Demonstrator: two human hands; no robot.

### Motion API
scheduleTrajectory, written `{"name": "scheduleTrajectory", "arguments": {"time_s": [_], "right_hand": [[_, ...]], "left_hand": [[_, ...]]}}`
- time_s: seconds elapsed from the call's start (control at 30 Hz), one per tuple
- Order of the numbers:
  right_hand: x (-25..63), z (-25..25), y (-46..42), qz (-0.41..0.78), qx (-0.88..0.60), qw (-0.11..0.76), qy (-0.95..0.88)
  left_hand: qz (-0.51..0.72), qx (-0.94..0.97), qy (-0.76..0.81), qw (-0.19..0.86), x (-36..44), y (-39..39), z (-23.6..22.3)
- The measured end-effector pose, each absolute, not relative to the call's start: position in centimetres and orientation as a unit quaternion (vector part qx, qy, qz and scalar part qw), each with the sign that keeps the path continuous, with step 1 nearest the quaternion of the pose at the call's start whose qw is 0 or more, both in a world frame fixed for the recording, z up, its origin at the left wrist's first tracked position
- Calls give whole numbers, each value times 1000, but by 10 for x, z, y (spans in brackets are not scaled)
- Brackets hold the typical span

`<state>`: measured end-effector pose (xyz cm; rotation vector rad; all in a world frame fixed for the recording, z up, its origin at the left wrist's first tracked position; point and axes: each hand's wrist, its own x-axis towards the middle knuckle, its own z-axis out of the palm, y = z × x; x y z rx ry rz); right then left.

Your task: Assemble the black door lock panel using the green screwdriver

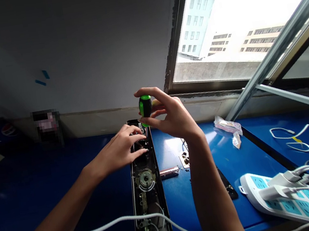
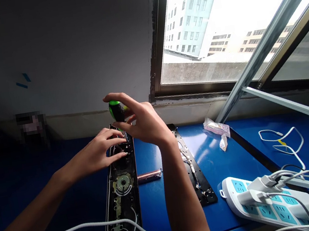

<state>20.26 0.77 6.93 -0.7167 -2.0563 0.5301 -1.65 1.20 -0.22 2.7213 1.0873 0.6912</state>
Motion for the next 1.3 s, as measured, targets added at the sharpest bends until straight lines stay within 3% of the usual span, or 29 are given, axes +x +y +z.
{"name": "scheduleTrajectory", "arguments": {"time_s": [0.87, 0.97, 1.07, 1.3], "right_hand": [[197, 62, 19, 155, -273, 484, -817], [198, 64, 18, 206, -255, 494, -805], [199, 65, 15, 255, -227, 498, -797], [196, 63, 17, 178, -250, 544, -781]], "left_hand": [[242, 892, 377, 66, -24, 15, -3], [233, 873, 425, 53, -27, 13, -2], [211, 836, 498, 91, -26, 9, -3], [192, 821, 511, 167, -15, 0, -8]]}}
